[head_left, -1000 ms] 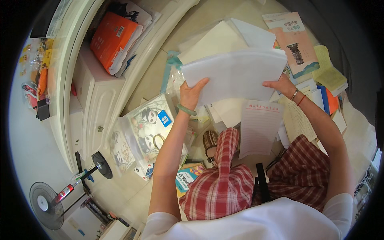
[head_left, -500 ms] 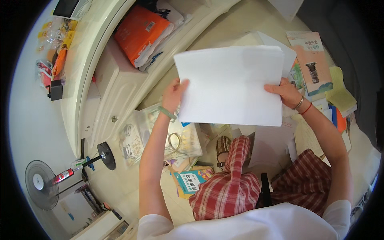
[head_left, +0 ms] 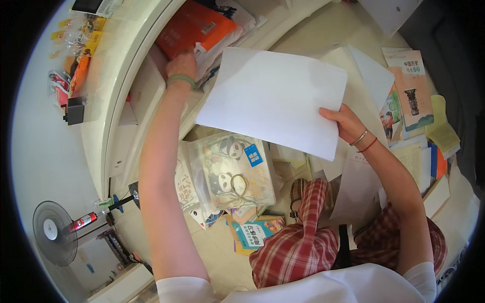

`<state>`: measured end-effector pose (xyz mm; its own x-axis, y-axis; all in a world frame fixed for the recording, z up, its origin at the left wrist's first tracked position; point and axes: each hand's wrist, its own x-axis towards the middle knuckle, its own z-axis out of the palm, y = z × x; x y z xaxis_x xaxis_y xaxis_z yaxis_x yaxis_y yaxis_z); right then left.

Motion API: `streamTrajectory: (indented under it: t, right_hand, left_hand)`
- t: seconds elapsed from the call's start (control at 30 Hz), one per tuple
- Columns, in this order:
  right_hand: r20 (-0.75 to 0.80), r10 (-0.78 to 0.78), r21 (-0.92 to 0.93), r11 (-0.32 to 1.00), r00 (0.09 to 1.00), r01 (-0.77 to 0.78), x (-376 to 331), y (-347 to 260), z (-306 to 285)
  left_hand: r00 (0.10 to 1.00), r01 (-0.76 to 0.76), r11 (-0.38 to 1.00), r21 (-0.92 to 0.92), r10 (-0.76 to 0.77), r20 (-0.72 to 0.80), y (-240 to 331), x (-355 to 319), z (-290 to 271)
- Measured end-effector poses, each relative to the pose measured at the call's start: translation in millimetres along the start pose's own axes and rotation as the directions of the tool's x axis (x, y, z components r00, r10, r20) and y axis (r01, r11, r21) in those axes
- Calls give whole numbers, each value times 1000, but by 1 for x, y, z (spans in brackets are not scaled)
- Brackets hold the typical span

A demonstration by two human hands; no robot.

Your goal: The person sits on the floor and organizes a pile of loose papers, notebooks, and stationery. They sort through the items, folding papers and stacking them into neat piles, while also handling a package of highlighters and a small notepad.

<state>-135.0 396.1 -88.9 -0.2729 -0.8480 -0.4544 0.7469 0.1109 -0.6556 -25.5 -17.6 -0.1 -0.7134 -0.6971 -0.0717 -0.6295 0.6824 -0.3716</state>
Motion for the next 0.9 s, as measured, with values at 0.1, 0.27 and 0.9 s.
streamTrajectory:
  t: [0.1,0.27,0.9]
  right_hand:
    - [5,-4,-15,1000,1000,4,13,2,0]
    - [48,-9,-19,1000,999,10,37,-5,13]
    - [4,18,58,998,1000,-18,46,3,29]
  left_hand:
    - [997,21,997,-81,-27,-71,-6,10,-16]
    - [989,-94,982,-163,74,-125,-25,15,-31]
    - [994,-86,982,-167,73,-86,-29,7,-34]
